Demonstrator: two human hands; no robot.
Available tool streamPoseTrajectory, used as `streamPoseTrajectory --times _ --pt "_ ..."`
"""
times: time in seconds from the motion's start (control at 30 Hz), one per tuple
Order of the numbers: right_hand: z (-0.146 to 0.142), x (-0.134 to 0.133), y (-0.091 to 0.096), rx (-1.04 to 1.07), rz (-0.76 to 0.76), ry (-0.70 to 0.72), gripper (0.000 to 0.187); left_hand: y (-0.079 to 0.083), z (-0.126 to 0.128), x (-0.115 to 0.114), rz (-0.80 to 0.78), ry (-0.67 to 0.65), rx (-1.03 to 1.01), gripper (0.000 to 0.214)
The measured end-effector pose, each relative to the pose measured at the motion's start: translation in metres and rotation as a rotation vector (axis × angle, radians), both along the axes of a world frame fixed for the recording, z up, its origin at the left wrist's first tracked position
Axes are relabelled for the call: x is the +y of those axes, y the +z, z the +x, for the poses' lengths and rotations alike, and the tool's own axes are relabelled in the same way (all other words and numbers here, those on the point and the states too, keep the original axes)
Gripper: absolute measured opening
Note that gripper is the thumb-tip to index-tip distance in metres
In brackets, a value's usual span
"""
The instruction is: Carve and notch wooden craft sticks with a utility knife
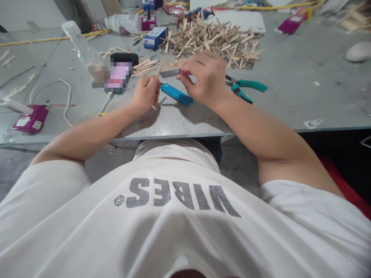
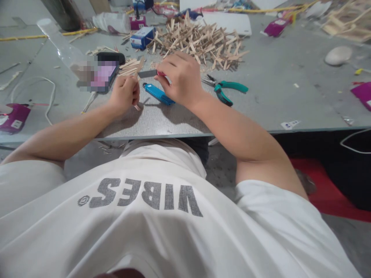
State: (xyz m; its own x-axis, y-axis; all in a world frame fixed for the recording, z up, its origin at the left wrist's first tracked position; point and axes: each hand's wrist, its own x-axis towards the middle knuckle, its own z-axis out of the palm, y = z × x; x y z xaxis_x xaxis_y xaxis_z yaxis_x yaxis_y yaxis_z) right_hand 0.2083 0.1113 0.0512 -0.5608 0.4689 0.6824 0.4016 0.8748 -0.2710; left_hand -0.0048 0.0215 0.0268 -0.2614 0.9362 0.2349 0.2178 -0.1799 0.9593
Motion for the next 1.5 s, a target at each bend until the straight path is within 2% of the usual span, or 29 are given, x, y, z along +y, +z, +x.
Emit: streamPoseTrajectory --times 0.13,0.27,0.4,0.63,0.73,0.83,1.0,1.1,1.23,1.37,1.43,1.5 --pt "0.002 0.0 0.007 0.027 -0.04 -0.006 0.059 0.005 0.001 -0.004 -0.03 -0.034 -0.014 0.046" --pt "0.002 0.003 0.01 0.048 -0.088 0.05 0.062 0.008 0.001 -0.007 -0.015 -0.093 -0.059 0.046" --pt "0.002 0.005 0.008 -0.005 -0.103 0.058 0.061 0.009 0.004 -0.009 -0.003 -0.066 -0.076 0.045" --pt "0.013 0.005 0.013 -0.129 -0.051 -0.031 0.052 0.015 -0.001 -0.01 -0.03 -0.035 0.085 0.052" --pt "0.017 0.011 0.018 -0.196 -0.15 -0.1 0.036 0.014 -0.009 -0.009 0.01 0.015 0.183 0.061" --pt "0.016 0.021 0.017 -0.325 -0.293 -0.206 0.021 0.01 -0.019 -0.004 0.102 -0.017 0.312 0.076" --pt "0.011 0.038 0.004 -0.453 -0.38 -0.279 0.011 0.008 -0.03 0.009 0.055 -0.082 0.338 0.084" --pt "0.011 0.046 -0.003 -0.415 -0.406 -0.255 0.008 0.018 -0.034 0.011 0.077 -0.131 0.248 0.087" --pt "0.013 0.045 -0.003 -0.447 -0.391 -0.236 0.019 0.039 -0.037 0.005 0.115 -0.175 0.163 0.086" --pt "-0.001 0.02 0.003 -0.42 -0.275 -0.224 0.023 0.058 -0.036 0.001 0.09 -0.131 0.132 0.084" --pt "-0.018 0.003 0.003 -0.432 -0.23 -0.14 0.026 0.065 -0.039 0.002 0.107 -0.094 0.146 0.086" --pt "-0.039 -0.007 0.003 -0.484 -0.191 -0.041 0.021 0.071 -0.045 0.005 0.15 -0.025 0.158 0.085"
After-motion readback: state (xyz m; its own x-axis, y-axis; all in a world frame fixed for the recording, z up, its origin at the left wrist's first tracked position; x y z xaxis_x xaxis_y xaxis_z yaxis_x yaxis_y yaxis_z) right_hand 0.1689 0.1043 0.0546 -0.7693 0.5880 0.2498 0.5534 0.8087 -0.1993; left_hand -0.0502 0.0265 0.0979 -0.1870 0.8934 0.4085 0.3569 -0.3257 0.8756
